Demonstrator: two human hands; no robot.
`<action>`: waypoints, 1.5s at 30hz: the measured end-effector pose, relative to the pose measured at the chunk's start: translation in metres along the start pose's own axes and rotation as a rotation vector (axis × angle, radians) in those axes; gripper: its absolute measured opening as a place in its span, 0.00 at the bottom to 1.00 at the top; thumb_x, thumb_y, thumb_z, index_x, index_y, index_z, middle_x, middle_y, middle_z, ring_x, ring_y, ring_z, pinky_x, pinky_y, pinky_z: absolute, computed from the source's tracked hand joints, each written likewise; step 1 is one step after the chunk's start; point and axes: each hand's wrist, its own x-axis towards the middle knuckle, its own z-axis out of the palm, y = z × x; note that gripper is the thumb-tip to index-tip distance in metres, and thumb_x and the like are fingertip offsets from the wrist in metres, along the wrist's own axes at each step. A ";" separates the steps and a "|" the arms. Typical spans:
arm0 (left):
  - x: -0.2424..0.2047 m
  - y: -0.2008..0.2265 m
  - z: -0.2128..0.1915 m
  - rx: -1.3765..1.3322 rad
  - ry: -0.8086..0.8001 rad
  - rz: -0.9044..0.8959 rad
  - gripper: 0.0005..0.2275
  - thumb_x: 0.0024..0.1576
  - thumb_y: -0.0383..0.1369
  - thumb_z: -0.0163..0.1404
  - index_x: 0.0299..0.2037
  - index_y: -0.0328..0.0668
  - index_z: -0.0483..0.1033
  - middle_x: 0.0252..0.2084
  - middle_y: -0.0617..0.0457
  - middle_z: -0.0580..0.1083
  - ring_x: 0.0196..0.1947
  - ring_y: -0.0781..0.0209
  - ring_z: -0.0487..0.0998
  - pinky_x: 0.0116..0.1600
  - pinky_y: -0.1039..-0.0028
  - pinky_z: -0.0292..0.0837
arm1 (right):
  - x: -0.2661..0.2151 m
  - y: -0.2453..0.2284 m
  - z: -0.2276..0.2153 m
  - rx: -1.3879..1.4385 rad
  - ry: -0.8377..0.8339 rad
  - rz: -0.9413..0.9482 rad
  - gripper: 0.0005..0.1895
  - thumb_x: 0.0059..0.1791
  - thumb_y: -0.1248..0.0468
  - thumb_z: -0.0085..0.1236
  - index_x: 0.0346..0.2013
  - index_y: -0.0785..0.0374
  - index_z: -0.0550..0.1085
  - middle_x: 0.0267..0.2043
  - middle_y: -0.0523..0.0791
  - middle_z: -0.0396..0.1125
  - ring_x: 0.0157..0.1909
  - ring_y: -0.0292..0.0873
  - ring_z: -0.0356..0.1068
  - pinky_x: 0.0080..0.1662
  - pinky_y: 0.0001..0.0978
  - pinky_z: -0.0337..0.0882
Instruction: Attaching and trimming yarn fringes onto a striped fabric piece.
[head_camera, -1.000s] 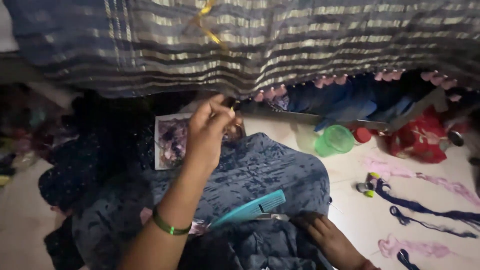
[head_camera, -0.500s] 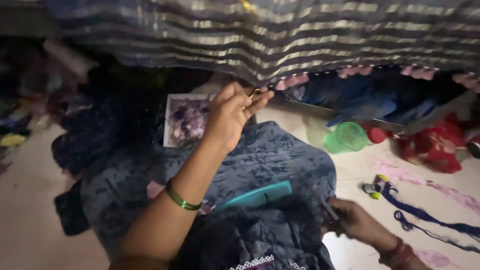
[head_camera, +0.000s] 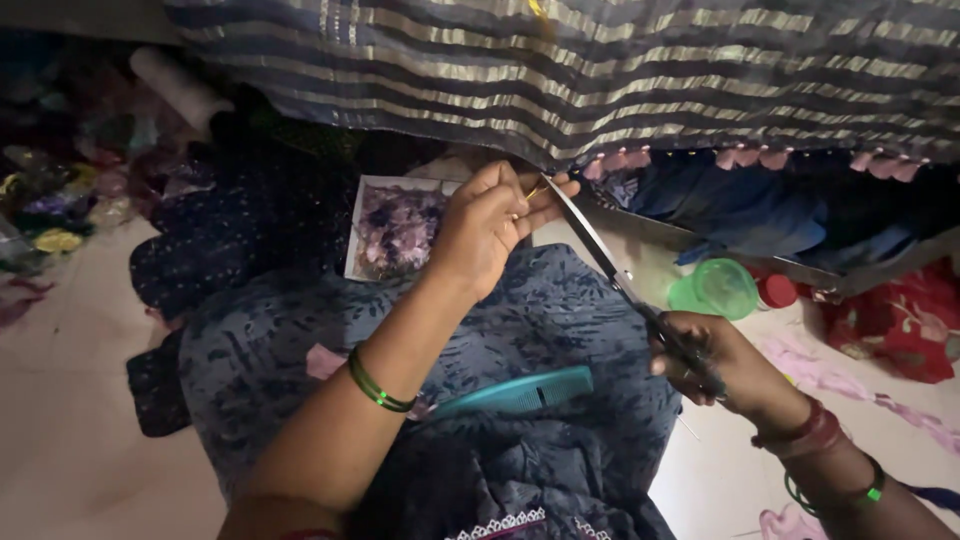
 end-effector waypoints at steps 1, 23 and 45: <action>0.001 0.001 -0.001 0.000 -0.001 -0.004 0.06 0.59 0.19 0.39 0.31 0.37 0.65 0.49 0.36 0.73 0.60 0.35 0.77 0.67 0.49 0.72 | -0.002 0.000 -0.002 0.003 0.003 0.002 0.17 0.43 0.57 0.69 0.28 0.66 0.70 0.16 0.40 0.61 0.13 0.32 0.58 0.17 0.26 0.56; 0.014 -0.037 -0.035 1.000 0.114 0.280 0.09 0.63 0.34 0.53 0.43 0.36 0.81 0.30 0.58 0.78 0.30 0.74 0.74 0.36 0.77 0.70 | 0.003 -0.090 -0.031 -0.847 0.290 -0.268 0.26 0.36 0.55 0.74 0.38 0.70 0.75 0.29 0.53 0.70 0.28 0.47 0.68 0.33 0.41 0.69; 0.016 -0.033 -0.023 1.090 0.182 0.351 0.05 0.54 0.29 0.55 0.32 0.41 0.85 0.25 0.49 0.79 0.25 0.62 0.80 0.33 0.70 0.72 | 0.040 -0.133 -0.011 -1.043 0.174 -0.267 0.34 0.39 0.47 0.68 0.46 0.72 0.70 0.36 0.63 0.70 0.36 0.66 0.73 0.35 0.51 0.70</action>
